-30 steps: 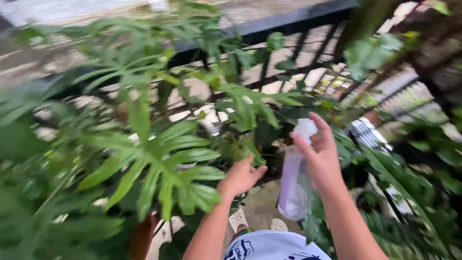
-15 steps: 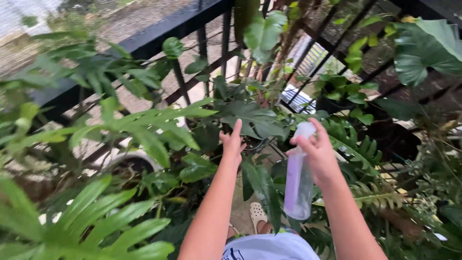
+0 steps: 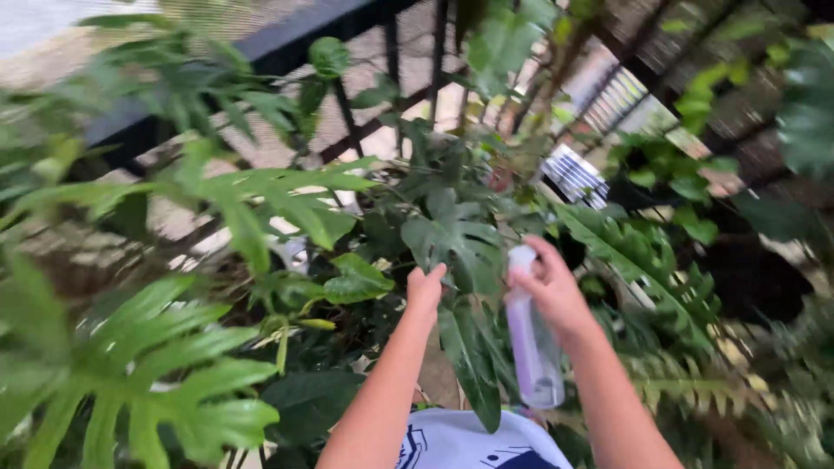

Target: Spraying water on potted plants and leaves using a spray bottle.

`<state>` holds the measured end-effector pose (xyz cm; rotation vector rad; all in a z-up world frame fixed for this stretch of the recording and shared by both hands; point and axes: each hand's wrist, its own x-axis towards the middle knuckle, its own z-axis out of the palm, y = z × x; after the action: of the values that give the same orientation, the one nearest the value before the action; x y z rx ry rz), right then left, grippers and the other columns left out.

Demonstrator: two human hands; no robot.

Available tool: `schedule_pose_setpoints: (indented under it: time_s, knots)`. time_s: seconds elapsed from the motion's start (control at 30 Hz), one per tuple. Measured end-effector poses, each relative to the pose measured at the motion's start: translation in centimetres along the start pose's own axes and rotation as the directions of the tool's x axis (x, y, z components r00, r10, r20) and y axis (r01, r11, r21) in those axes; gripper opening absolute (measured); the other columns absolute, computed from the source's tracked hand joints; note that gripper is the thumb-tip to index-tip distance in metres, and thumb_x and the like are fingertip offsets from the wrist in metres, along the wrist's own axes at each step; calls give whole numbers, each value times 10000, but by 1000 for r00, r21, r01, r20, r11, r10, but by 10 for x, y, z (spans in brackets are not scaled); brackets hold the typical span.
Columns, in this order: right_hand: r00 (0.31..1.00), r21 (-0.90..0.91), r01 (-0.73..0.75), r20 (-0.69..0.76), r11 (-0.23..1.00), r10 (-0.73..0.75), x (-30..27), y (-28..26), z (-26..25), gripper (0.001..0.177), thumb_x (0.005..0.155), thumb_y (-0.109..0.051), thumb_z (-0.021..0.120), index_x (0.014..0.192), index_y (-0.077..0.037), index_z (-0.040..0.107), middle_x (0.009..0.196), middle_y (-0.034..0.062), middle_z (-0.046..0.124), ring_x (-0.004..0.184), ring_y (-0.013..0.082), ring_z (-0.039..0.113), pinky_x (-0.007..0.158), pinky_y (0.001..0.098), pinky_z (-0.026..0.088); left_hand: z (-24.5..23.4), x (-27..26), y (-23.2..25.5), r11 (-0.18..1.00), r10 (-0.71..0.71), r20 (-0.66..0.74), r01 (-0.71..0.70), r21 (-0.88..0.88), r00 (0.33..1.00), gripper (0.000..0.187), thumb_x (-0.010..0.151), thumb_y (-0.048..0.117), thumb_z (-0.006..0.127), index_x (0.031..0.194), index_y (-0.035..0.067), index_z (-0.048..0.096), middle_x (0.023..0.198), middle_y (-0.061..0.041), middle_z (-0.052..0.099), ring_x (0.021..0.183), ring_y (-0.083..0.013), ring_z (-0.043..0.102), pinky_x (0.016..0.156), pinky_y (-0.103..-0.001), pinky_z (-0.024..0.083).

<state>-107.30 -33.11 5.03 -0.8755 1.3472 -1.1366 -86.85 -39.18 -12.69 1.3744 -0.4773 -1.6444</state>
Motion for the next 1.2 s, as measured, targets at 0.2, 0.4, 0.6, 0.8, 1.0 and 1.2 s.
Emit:
schedule_pose_setpoints:
  time_s: [0.2, 0.4, 0.6, 0.8, 1.0, 1.2]
  knots:
    - [991, -46, -80, 106, 996, 84, 37, 30, 25, 740, 902, -200, 697, 1541, -148, 329, 1004, 45, 702, 950, 142, 661, 815, 325, 520, -23, -24, 7, 995, 98, -48, -99, -8, 994, 74, 941, 104, 688, 1001, 65, 668, 845, -16, 677, 672, -103, 622, 589, -268, 507]
    - [979, 63, -11, 203, 998, -2, 41, 10, 40, 759, 926, -203, 677, 1565, -156, 270, 1094, 54, 691, 975, 157, 645, 839, 363, 521, -46, -41, 2, 948, 280, -81, -262, 183, 957, 70, 940, 69, 703, 979, 14, 683, 790, -41, 677, 655, -111, 615, 589, -260, 501]
    - [954, 101, -131, 284, 986, 98, 41, -4, 63, 758, 882, -158, 666, 1533, -195, 280, 1106, -1, 684, 993, 128, 660, 831, 353, 542, -38, -42, 10, 965, 245, 2, -244, 94, 970, 165, 934, 21, 668, 1093, 28, 710, 838, -37, 701, 700, -106, 642, 638, -249, 529]
    - [956, 19, -11, 293, 1000, 5, 41, -7, 84, 755, 892, -128, 710, 1565, -127, 370, 1006, 62, 643, 871, 144, 590, 753, 315, 474, -13, -51, 68, 983, 159, 127, -169, 76, 979, 237, 1037, 188, 513, 1148, 69, 686, 886, -24, 714, 746, -123, 655, 697, -276, 541]
    - [999, -24, 28, 30, 999, -28, 48, -43, 101, 716, 872, -160, 722, 1515, -122, 411, 987, 62, 685, 882, 128, 636, 784, 288, 516, 20, -86, 142, 994, -36, 396, -8, 110, 918, 428, 1029, 416, 429, 1384, 185, 492, 1164, -20, 635, 1003, -100, 628, 855, -304, 527]
    - [939, -197, 211, -231, 957, -254, 40, -109, 122, 668, 890, -115, 770, 1496, -98, 488, 987, 41, 556, 854, 132, 543, 758, 323, 475, 64, -109, 194, 990, 139, 686, -89, -108, 714, 563, 1038, 395, 517, 1512, 151, 335, 1437, -67, 509, 1326, -156, 508, 1114, -325, 394]
